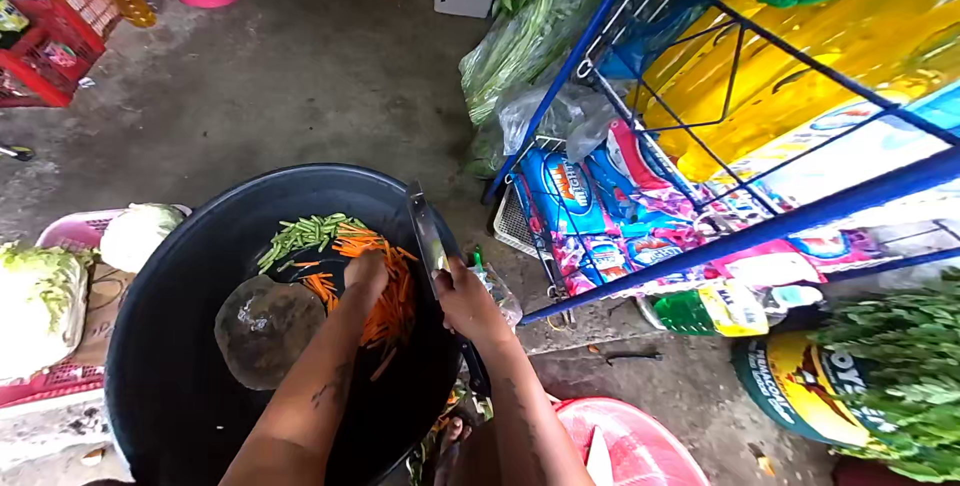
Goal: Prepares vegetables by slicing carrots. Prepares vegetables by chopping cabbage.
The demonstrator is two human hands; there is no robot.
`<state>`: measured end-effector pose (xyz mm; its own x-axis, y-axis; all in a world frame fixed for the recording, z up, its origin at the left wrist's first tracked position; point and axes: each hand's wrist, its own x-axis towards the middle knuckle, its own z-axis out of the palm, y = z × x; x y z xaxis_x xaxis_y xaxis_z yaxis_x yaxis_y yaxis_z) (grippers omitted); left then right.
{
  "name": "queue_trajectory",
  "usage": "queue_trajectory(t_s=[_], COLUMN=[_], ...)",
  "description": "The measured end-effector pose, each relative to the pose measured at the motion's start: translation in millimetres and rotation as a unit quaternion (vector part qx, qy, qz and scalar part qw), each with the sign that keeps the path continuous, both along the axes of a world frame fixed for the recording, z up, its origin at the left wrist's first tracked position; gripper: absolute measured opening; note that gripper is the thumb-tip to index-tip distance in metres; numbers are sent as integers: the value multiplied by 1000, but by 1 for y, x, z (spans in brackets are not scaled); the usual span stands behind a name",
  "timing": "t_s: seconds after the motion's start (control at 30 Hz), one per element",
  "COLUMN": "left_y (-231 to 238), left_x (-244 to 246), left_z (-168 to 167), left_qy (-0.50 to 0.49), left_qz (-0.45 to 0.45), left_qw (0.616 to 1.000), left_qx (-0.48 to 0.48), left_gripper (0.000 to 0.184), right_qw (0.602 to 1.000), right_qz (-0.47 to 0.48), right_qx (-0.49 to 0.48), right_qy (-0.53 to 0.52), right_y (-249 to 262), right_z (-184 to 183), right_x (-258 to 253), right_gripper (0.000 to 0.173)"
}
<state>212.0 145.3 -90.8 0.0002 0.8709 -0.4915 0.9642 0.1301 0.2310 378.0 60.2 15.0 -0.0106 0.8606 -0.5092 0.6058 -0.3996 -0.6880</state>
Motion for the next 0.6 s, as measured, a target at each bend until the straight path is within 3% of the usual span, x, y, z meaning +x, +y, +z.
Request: queue_trajectory(t_s=[0.1,0.23,0.33,0.4,0.47,0.6], left_y=[39,47,39,33,26,-4], left_x=[-22,-10,8,9,-1,-28], left_z=[-33,-53,-59,-57,-59,-44], left_qy=[-48,-63,-57,-110,-228,-419], left_qz=[-15,18,47,73,123,240], left_qw=[996,997,997,990,965,875], left_qx=[75,41,38,44,37,45], left_gripper=[41,56,45,36,34,32], right_qw=[1000,1000,1000,999,1000,1000], right_qz=[8,12,23,29,24,16], right_qx=[0,-4,-9,-14,-18,-17], right_qy=[-3,-14,-8,-1,-1,-9], right_y=[-1,2,4,4,3,2], right_z=[2,4,6,6,4,-2], right_x=[5,6,2,2,1,-1], right_gripper=[48,45,44,44,43,47])
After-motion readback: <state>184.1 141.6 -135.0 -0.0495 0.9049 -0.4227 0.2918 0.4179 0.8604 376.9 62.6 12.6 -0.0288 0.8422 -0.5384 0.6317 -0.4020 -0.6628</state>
